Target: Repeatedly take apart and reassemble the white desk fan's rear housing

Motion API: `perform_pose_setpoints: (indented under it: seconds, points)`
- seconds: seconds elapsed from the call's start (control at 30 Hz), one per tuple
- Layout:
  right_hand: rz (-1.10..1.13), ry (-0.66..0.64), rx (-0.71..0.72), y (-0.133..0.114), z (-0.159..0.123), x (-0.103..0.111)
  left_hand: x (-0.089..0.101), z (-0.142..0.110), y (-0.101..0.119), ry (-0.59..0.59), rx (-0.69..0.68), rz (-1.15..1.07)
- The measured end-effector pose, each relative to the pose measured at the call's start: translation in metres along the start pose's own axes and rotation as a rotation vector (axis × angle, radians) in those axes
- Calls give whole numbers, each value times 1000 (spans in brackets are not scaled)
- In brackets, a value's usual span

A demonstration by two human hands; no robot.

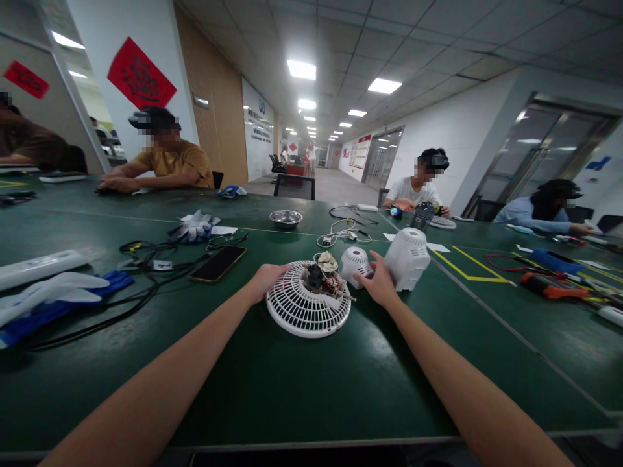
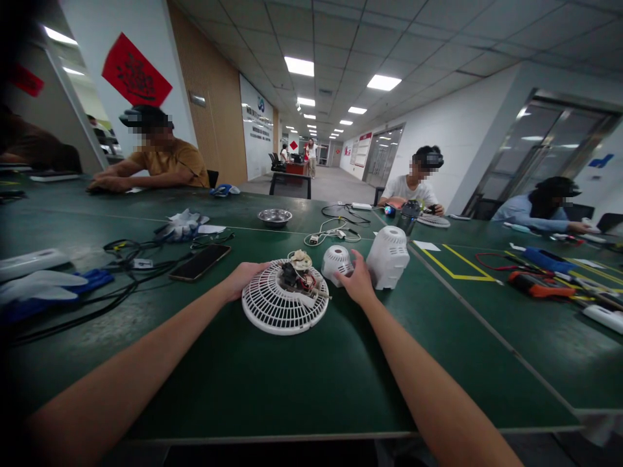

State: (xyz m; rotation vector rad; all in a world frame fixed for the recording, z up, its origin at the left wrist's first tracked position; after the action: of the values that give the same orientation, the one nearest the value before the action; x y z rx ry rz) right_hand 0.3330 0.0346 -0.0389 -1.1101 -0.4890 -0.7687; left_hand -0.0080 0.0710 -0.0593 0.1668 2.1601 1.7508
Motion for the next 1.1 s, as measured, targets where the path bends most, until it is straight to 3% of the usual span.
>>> perform_pose_setpoints:
  seconds: [0.13,0.2,0.27,0.33,0.43,0.5,0.63,0.73,0.83,1.1]
  points:
    - [40,-62,-58,2,2,-6,3,-6,13,241,-274,443]
    - [78,-16,-105,0,2,-4,-3,-13,21,276,-423,617]
    - [260,44,-202,-3,2,-2,-12,-20,27,207,-516,682]
    - [605,48,-300,-10,1,-2,-21,-27,32,135,-580,692]
    - [1071,-85,-341,-29,-3,-9,-32,-37,36,-42,-586,782]
    - [1174,-140,-298,-45,-8,-13,-37,-41,37,-114,-579,933]
    - [1061,-88,-79,-72,-22,-16,-41,-45,37,-171,-601,1192]
    - [845,-177,59,-87,-34,-16,-42,-43,35,-153,-602,1276]
    - [697,-249,158,-94,-42,-15,-42,-41,33,-147,-612,1292]
    - [489,-214,270,-96,-44,-11,-41,-43,35,-151,-600,1210]
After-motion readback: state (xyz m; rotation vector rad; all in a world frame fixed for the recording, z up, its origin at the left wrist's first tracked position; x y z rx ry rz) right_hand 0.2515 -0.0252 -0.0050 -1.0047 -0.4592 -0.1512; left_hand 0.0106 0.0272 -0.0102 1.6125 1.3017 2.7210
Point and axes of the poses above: each hand's wrist, its own z-axis towards the middle knuckle, its own x-axis out of the back of the hand, y = z × x, the point moved 2 cm from there along z, towards the middle knuckle, and after that the axes turned 10 degrees about -y, right-handed, at the moved point
